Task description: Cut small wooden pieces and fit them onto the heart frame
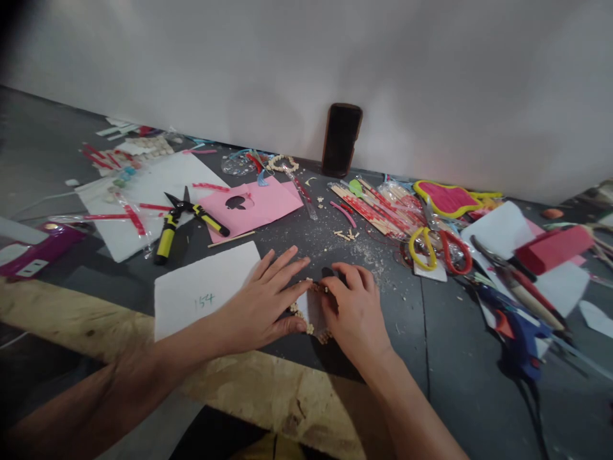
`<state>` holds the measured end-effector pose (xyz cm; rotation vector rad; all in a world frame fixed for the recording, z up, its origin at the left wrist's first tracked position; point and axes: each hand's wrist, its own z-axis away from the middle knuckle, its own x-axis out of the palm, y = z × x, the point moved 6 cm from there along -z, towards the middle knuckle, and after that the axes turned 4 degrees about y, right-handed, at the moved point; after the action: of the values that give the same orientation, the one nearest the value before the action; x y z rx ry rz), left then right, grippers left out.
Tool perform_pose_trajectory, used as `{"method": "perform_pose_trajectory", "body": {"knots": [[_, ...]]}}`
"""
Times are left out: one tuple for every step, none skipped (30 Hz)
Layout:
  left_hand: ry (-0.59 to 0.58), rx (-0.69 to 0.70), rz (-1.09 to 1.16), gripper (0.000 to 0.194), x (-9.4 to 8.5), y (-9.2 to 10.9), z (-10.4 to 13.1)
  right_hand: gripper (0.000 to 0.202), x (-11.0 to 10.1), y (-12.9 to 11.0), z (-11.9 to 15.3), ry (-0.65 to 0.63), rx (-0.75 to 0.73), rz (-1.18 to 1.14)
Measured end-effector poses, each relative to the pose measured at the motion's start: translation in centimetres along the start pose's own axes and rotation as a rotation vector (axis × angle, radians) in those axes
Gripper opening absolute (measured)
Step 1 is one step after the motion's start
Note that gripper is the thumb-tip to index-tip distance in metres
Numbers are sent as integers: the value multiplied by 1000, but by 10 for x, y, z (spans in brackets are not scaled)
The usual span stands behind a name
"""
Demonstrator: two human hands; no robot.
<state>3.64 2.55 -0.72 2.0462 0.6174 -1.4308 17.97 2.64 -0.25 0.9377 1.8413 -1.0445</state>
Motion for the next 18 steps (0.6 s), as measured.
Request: {"method": "perform_pose_trajectory", "body": {"knots": [[1, 2, 0, 68, 0, 0, 0, 21, 0, 0, 0, 2, -3, -3], [5, 4, 2, 68, 0, 0, 0, 21, 0, 0, 0, 5, -5, -5], [7, 6, 5, 67, 0, 1, 0, 20, 0, 0, 0, 5, -6, -5], [11, 8, 10, 67, -1, 1, 0, 20, 0, 0, 0, 3, -7, -4], [10, 9, 13, 66, -1, 1, 0, 21, 0, 1, 1, 1, -8, -1], [7, 9, 15, 66, -1, 1, 0, 21, 1, 1, 1, -1, -10, 2], [4, 9, 15, 66, -1, 1, 0, 21, 1, 1, 1, -3, -11, 4], [0, 9, 13, 65, 0, 1, 0, 22, 2, 1, 1, -5, -11, 7], [2, 9, 12, 65, 0, 1, 0, 22, 2, 1, 1, -7, -11, 8], [8, 10, 12, 65, 0, 1, 0, 23, 2, 1, 1, -9, -10, 9], [17, 13, 15, 65, 0, 1, 0, 23, 2, 0, 1, -8, -8, 9], [24, 14, 18, 65, -1, 1, 0, 23, 2, 0, 1, -7, -6, 9], [28, 16, 23, 65, -1, 1, 0, 24, 1, 0, 1, -7, -4, 8], [31, 17, 26, 65, -1, 1, 0, 24, 1, 0, 1, -7, -3, 4], [31, 18, 27, 64, -1, 1, 0, 24, 0, 0, 1, -7, -2, -1], [26, 19, 27, 64, -1, 1, 0, 25, 0, 0, 1, -8, 1, -8], [20, 19, 27, 63, -1, 1, 0, 25, -1, 1, 1, -7, 4, -14], [15, 19, 27, 63, -1, 1, 0, 25, -1, 1, 1, -5, 9, -19]]}}
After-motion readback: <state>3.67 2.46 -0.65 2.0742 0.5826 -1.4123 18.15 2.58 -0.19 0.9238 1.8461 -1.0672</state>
